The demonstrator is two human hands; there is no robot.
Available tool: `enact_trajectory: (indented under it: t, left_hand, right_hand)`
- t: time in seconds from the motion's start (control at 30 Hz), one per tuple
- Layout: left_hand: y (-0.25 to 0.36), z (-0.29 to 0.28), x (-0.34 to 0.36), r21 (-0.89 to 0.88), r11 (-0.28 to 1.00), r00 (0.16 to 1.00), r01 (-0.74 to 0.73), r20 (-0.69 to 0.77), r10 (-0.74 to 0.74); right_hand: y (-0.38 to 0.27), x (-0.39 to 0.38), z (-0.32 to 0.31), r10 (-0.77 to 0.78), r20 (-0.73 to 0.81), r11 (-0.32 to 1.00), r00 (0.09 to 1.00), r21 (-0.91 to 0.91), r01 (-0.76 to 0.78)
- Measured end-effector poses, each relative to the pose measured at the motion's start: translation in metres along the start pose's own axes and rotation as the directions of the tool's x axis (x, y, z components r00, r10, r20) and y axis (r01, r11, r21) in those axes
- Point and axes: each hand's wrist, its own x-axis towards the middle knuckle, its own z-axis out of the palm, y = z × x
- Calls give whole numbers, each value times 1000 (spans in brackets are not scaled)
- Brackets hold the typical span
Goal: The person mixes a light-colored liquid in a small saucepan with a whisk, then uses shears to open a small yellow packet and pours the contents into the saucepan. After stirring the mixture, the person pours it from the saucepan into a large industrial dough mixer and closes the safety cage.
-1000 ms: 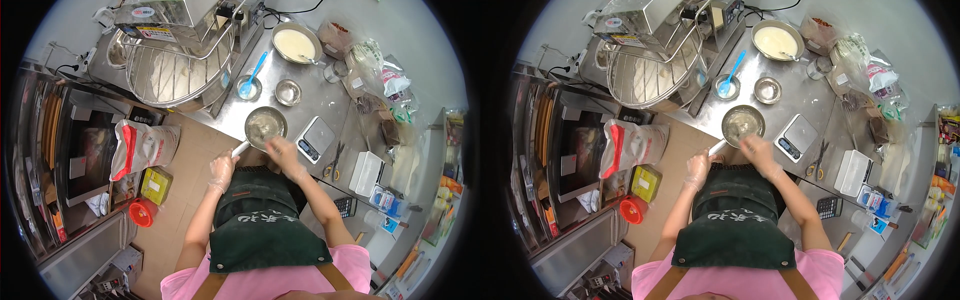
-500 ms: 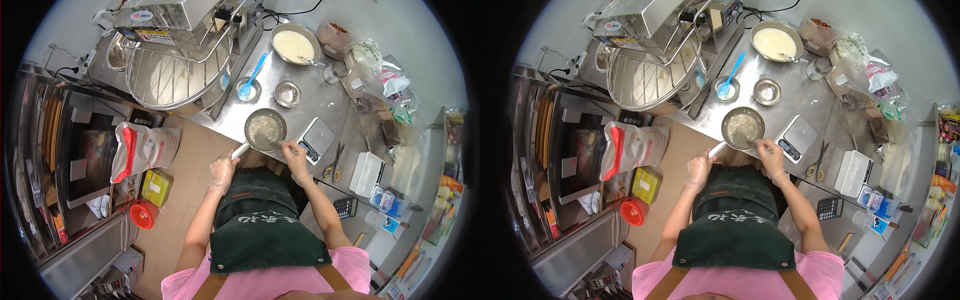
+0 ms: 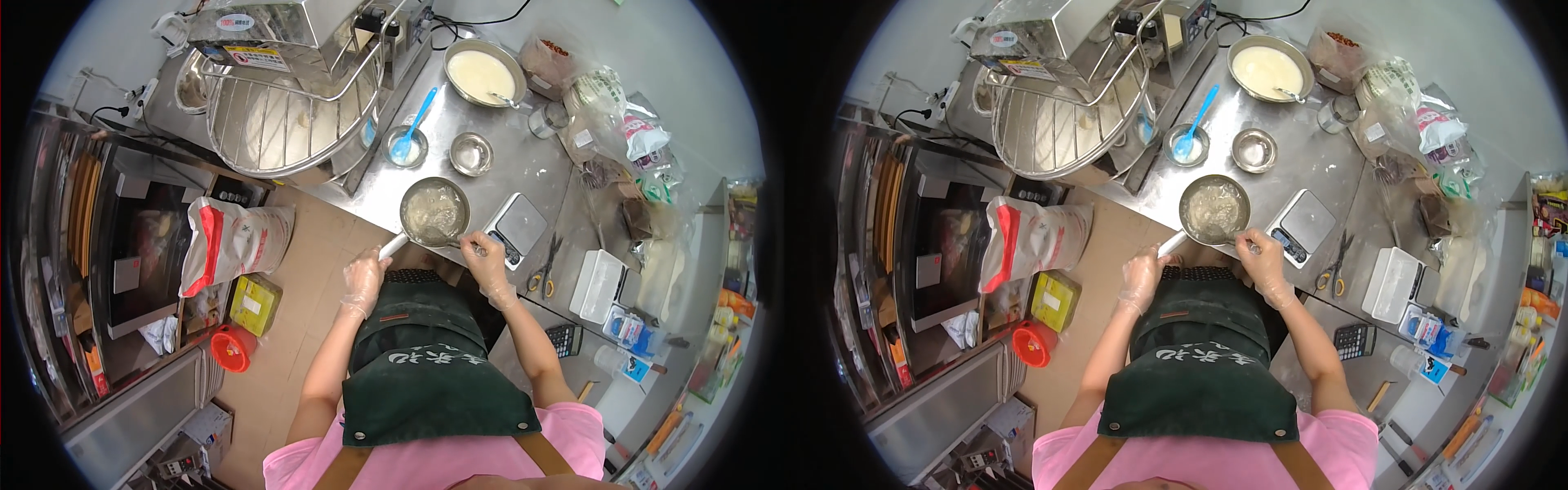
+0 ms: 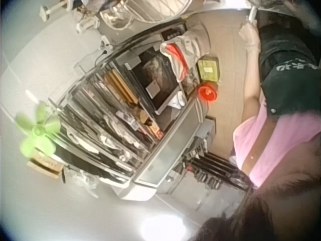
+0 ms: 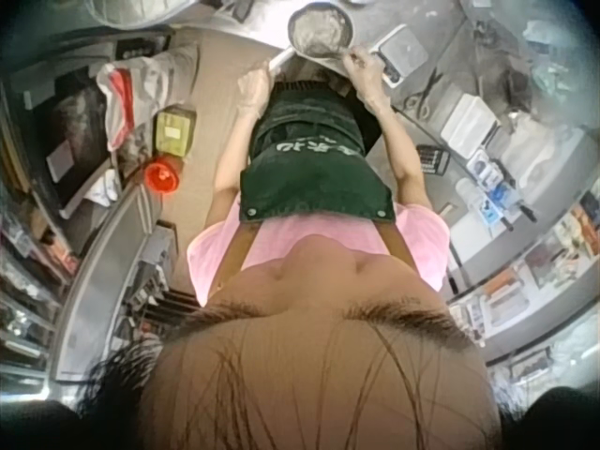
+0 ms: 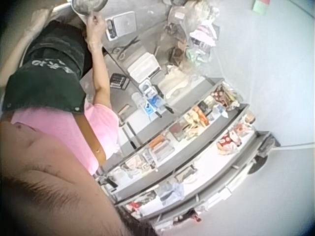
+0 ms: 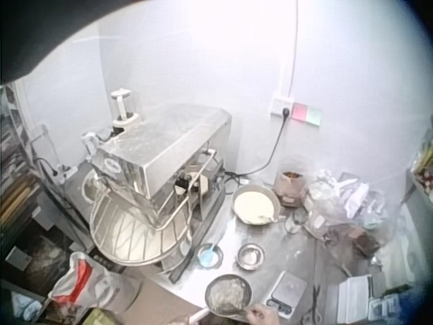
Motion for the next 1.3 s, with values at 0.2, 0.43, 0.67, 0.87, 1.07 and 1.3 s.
enact_trajectory:
  t: [0.2, 0.43, 0.67, 0.87, 1.07, 1.3]
  left_hand:
    - [4, -4, 0, -2, 1000, 1000, 9, 2, -9]
    - [3, -2, 0, 0, 1000, 999, 31, 19, -31]
    - [2, -2, 0, -7, 1000, 1000, 11, -8, -12]
    - [-2, 2, -2, -2, 1000, 1000, 6, -16, -6]
    - [1, 1, 0, 15, 1000, 1000, 15, 12, -15]
    - [1, 0, 0, 14, 1000, 1000, 14, 7, -15]
  right_hand:
    - [1, 5, -3, -5, -44, 999, 999, -47, 3]
    - [19, 18, 7, 233, -59, 962, 971, 161, -221]
    - [14, 19, 9, 289, 18, 936, 957, 203, -287]
    - [5, 17, 7, 251, 49, 942, 967, 216, -255]
    - [-3, 14, 19, -265, 87, 964, 960, 23, 264]
    - [-18, -2, 16, -450, 202, 818, 870, -298, 493]
